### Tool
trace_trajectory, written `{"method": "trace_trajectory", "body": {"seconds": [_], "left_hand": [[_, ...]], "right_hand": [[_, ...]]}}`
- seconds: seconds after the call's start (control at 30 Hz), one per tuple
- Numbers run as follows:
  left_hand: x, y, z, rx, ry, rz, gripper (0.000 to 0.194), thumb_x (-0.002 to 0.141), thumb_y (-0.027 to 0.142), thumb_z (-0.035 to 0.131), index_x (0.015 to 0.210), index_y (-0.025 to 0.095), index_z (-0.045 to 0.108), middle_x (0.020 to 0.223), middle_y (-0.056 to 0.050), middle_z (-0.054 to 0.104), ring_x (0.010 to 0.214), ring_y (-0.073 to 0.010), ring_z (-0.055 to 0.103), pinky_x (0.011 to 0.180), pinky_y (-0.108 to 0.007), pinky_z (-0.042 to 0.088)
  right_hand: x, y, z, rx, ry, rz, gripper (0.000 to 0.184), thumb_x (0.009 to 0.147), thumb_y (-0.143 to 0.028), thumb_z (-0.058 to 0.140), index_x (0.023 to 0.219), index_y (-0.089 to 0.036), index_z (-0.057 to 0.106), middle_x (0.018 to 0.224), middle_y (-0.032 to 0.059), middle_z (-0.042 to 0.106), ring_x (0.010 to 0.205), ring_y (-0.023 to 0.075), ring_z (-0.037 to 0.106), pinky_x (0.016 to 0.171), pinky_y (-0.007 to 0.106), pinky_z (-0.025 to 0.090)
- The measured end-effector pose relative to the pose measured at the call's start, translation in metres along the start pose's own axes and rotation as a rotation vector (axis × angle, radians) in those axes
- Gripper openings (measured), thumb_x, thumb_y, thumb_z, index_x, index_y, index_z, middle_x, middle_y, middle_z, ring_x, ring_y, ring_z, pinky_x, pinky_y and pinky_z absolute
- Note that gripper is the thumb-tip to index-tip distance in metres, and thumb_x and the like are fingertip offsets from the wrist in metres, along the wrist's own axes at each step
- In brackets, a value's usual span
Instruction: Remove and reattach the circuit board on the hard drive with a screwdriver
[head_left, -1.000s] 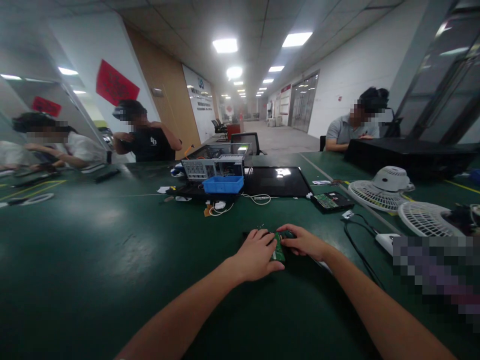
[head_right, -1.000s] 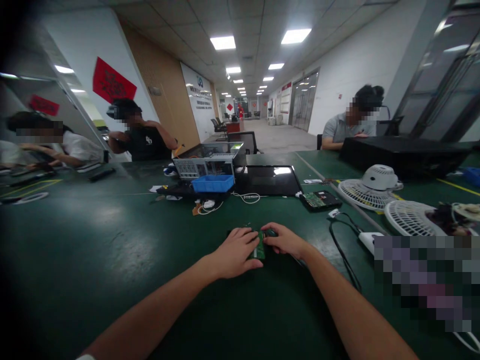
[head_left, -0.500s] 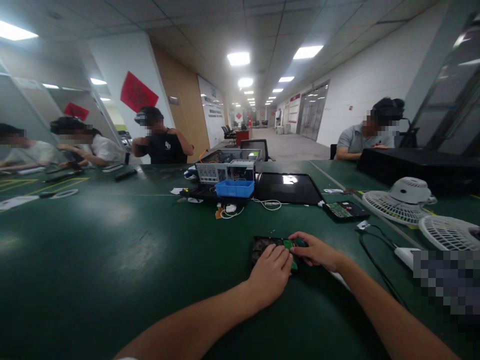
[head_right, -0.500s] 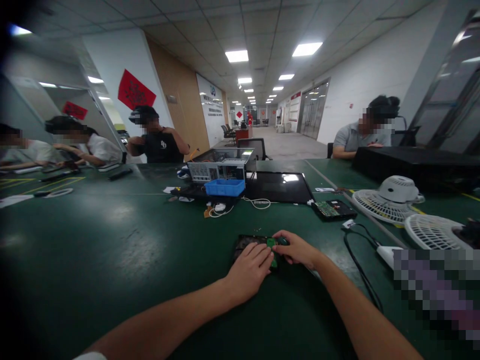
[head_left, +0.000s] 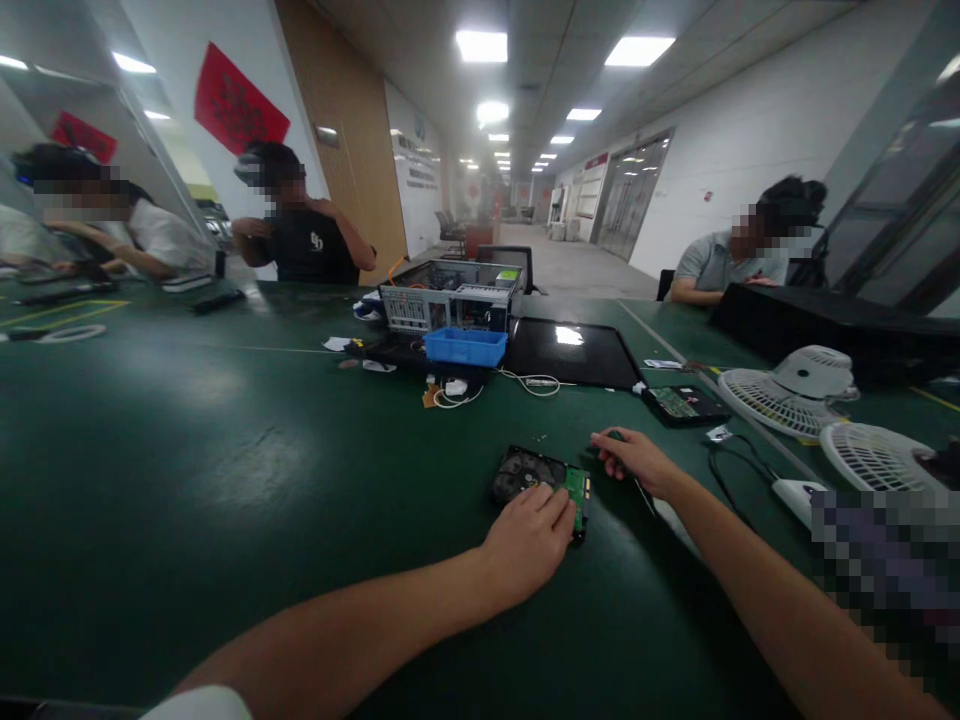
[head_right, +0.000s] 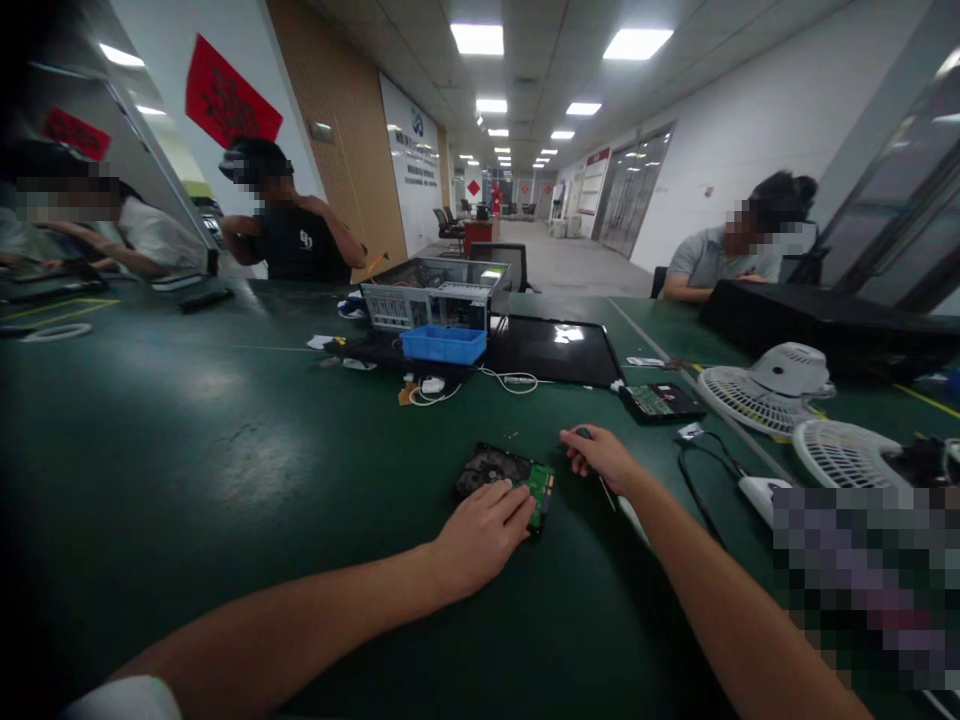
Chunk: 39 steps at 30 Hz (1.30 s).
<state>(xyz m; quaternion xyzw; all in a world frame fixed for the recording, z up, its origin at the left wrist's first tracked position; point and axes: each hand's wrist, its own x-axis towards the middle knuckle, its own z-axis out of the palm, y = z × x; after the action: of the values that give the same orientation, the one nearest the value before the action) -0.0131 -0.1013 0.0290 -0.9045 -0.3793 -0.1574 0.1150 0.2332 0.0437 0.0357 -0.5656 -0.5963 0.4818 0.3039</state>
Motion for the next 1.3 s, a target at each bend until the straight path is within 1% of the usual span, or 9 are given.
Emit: {"method": "trace_trajectory", "body": {"seconds": [0.07, 0.2, 0.3, 0.33, 0.4, 0.5, 0.77, 1.1, 1.3], "left_hand": [[0.006, -0.002, 0.001, -0.018, 0.01, 0.014, 0.034, 0.106, 0.03, 0.053, 0.132, 0.009, 0.062, 0.131, -0.014, 0.066, 0.115, -0.0278, 0.061, 0.096, -0.04, 0.052], [0.013, -0.003, 0.003, -0.024, 0.025, 0.015, 0.03, 0.105, 0.028, 0.056, 0.126, 0.008, 0.063, 0.121, -0.015, 0.067, 0.109, -0.0272, 0.06, 0.09, -0.04, 0.052], [0.013, -0.001, 0.005, -0.021, 0.033, 0.007, 0.032, 0.104, 0.028, 0.058, 0.128, 0.007, 0.062, 0.119, -0.015, 0.067, 0.109, -0.0277, 0.06, 0.089, -0.04, 0.052], [0.013, -0.001, 0.006, -0.021, 0.035, 0.005, 0.034, 0.104, 0.028, 0.059, 0.129, 0.007, 0.061, 0.12, -0.016, 0.067, 0.109, -0.0277, 0.06, 0.089, -0.04, 0.052], [0.011, -0.001, 0.006, -0.02, 0.038, 0.004, 0.035, 0.103, 0.028, 0.058, 0.132, 0.007, 0.06, 0.121, -0.016, 0.066, 0.11, -0.0278, 0.059, 0.089, -0.04, 0.052], [0.011, -0.001, 0.006, -0.017, 0.036, 0.005, 0.036, 0.104, 0.027, 0.057, 0.134, 0.007, 0.059, 0.123, -0.016, 0.065, 0.11, -0.0277, 0.059, 0.088, -0.04, 0.052], [0.013, -0.002, 0.007, -0.018, 0.031, 0.012, 0.034, 0.106, 0.026, 0.052, 0.135, 0.009, 0.059, 0.126, -0.015, 0.064, 0.111, -0.0278, 0.059, 0.09, -0.04, 0.052], [0.013, 0.001, 0.009, -0.029, 0.052, -0.017, 0.035, 0.104, 0.027, 0.057, 0.135, 0.011, 0.059, 0.127, -0.014, 0.065, 0.11, -0.028, 0.06, 0.091, -0.041, 0.053], [0.013, 0.001, 0.012, -0.034, 0.053, -0.025, 0.035, 0.103, 0.026, 0.058, 0.135, 0.012, 0.058, 0.128, -0.013, 0.065, 0.11, -0.0283, 0.059, 0.093, -0.043, 0.053]], "right_hand": [[0.008, -0.003, 0.001, -0.262, -0.044, -0.045, 0.014, 0.094, -0.031, 0.06, 0.09, -0.017, 0.061, 0.074, 0.0028, 0.067, 0.054, 0.0113, 0.063, 0.046, 0.021, 0.048], [0.028, -0.014, 0.016, -0.447, -0.06, -0.133, 0.008, 0.09, -0.021, 0.062, 0.095, -0.018, 0.068, 0.074, 0.0038, 0.07, 0.059, 0.0157, 0.067, 0.054, 0.025, 0.051], [0.042, -0.027, 0.036, -0.597, -0.051, -0.284, 0.014, 0.087, -0.023, 0.07, 0.101, -0.021, 0.074, 0.093, 0.0052, 0.076, 0.084, 0.0202, 0.072, 0.078, 0.03, 0.055], [0.046, -0.032, 0.042, -0.644, -0.051, -0.335, 0.016, 0.086, -0.023, 0.072, 0.102, -0.022, 0.075, 0.102, 0.0056, 0.076, 0.096, 0.0219, 0.071, 0.087, 0.031, 0.053], [0.051, -0.04, 0.054, -0.728, -0.069, -0.413, 0.021, 0.084, -0.021, 0.075, 0.105, -0.023, 0.076, 0.11, 0.0066, 0.076, 0.107, 0.0243, 0.069, 0.097, 0.033, 0.05], [0.056, -0.05, 0.066, -0.828, -0.113, -0.491, 0.027, 0.083, -0.025, 0.078, 0.109, -0.024, 0.078, 0.11, 0.0076, 0.076, 0.106, 0.0256, 0.068, 0.097, 0.034, 0.049], [0.064, -0.051, 0.076, -0.924, -0.159, -0.58, 0.009, 0.086, -0.023, 0.075, 0.095, -0.022, 0.077, 0.099, 0.0058, 0.077, 0.097, 0.0238, 0.069, 0.088, 0.03, 0.048], [0.053, -0.048, 0.068, -0.935, -0.118, -0.651, 0.012, 0.091, -0.025, 0.069, 0.1, -0.022, 0.077, 0.105, 0.0068, 0.077, 0.1, 0.0227, 0.07, 0.091, 0.031, 0.049], [0.051, -0.041, 0.062, -0.937, -0.092, -0.638, 0.012, 0.091, -0.022, 0.068, 0.1, -0.02, 0.076, 0.104, 0.0086, 0.076, 0.101, 0.0232, 0.07, 0.093, 0.032, 0.049]]}}
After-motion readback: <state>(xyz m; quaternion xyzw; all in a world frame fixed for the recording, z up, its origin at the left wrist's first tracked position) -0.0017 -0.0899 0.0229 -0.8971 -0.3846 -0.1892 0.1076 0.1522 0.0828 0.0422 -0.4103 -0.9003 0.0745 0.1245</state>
